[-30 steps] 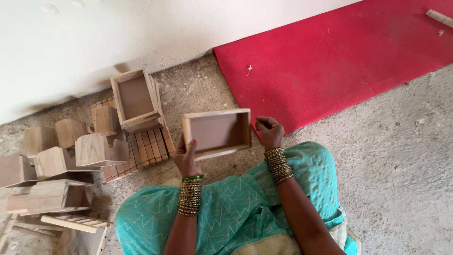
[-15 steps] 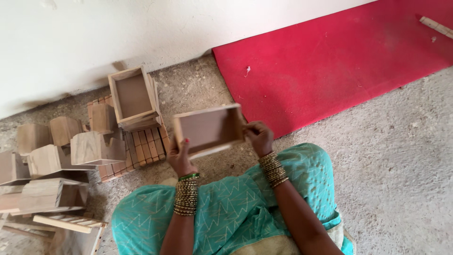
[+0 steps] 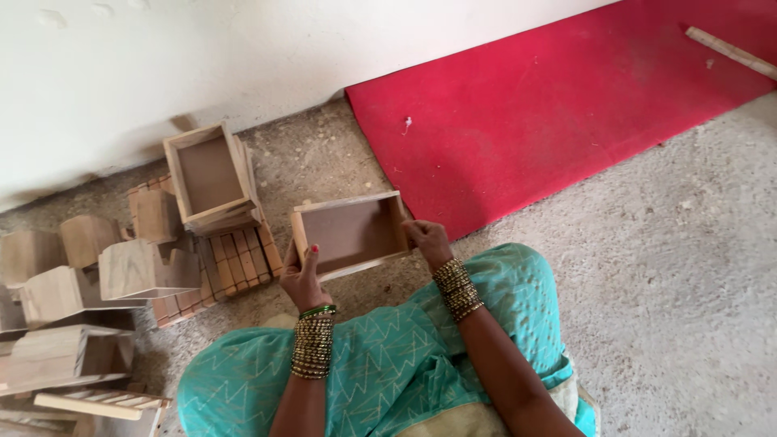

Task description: The person sits on the floor and assembles small wooden toy items. They pick up wooden panels and boxes, fit pieces together, attach a ladder-like side and handle to a small cart frame, and place finished boxes on a red mat beside them.

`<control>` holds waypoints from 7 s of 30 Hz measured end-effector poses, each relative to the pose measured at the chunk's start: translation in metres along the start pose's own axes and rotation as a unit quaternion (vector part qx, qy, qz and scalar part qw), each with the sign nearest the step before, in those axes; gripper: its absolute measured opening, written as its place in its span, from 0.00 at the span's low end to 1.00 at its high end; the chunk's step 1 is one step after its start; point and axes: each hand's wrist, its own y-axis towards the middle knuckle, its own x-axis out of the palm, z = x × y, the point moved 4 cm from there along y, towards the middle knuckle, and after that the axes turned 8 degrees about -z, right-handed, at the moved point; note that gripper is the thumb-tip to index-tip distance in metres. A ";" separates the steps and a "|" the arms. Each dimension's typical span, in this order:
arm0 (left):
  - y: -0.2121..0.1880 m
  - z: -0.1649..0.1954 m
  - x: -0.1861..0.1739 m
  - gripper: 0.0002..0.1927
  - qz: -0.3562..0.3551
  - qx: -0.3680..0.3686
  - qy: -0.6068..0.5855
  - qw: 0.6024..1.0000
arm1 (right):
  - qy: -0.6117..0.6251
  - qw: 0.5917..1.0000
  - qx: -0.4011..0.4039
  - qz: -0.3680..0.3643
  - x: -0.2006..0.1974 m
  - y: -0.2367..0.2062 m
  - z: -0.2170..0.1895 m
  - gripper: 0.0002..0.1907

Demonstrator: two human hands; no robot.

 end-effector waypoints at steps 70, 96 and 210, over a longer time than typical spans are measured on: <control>0.001 -0.061 0.004 0.27 0.076 -0.244 -0.078 0.964 | -0.318 0.907 -0.277 0.013 0.076 -0.032 -0.039 0.14; 0.003 -0.072 0.010 0.24 0.041 -0.232 -0.012 0.972 | -0.371 0.889 -0.257 0.083 0.073 -0.037 -0.048 0.05; -0.027 0.009 0.078 0.46 -0.354 0.172 0.744 0.540 | -0.523 0.820 -0.196 0.121 0.036 -0.022 -0.060 0.03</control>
